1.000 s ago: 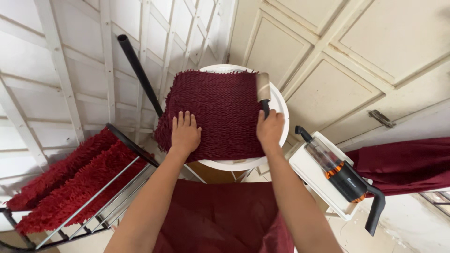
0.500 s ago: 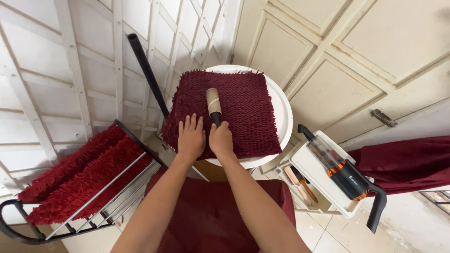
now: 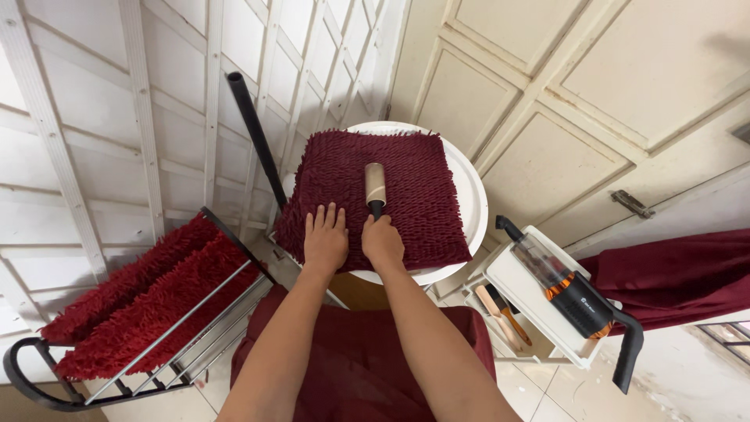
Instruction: The person cleans a red shag rug on a white stool by first brushing it with a wooden brush and then repeatedly running a lint roller over the surface to remove debris.
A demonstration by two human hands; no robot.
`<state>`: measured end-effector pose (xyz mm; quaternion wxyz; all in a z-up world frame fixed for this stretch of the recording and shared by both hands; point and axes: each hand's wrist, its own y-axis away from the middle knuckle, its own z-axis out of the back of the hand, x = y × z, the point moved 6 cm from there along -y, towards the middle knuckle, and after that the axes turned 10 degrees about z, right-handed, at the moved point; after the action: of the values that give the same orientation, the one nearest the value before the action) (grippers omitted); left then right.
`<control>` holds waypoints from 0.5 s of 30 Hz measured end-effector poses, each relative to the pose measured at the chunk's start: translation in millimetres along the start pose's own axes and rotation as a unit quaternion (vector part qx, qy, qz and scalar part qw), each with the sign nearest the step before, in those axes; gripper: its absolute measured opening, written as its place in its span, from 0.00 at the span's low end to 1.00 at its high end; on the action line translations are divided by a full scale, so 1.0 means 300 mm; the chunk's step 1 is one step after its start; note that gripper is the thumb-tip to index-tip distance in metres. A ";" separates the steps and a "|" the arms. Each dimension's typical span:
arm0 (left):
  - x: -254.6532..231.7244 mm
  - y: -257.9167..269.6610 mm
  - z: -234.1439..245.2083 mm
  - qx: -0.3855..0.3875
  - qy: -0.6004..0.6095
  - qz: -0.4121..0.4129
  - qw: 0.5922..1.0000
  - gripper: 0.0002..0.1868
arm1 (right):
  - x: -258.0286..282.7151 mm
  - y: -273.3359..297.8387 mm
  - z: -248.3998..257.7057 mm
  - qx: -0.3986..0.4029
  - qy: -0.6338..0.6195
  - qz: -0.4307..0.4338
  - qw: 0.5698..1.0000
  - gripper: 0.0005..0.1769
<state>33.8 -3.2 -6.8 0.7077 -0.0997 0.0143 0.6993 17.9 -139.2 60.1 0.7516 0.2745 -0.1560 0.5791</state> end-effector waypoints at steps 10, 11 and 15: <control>-0.001 0.003 0.034 0.070 -0.034 -0.002 0.997 0.37 | 0.102 0.037 -0.046 0.033 -0.034 0.042 0.998 0.31; -0.002 0.002 0.034 0.071 -0.035 -0.002 0.997 0.37 | 0.099 0.037 -0.050 0.047 -0.016 0.038 0.998 0.31; -0.002 0.001 0.021 0.033 -0.010 -0.001 0.999 0.32 | 0.067 0.035 -0.020 0.056 0.014 0.032 0.998 0.31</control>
<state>32.7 -2.9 -0.7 0.7116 -0.0687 0.0302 0.6985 13.1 -118.1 68.8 0.7185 0.3032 -0.1211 0.6142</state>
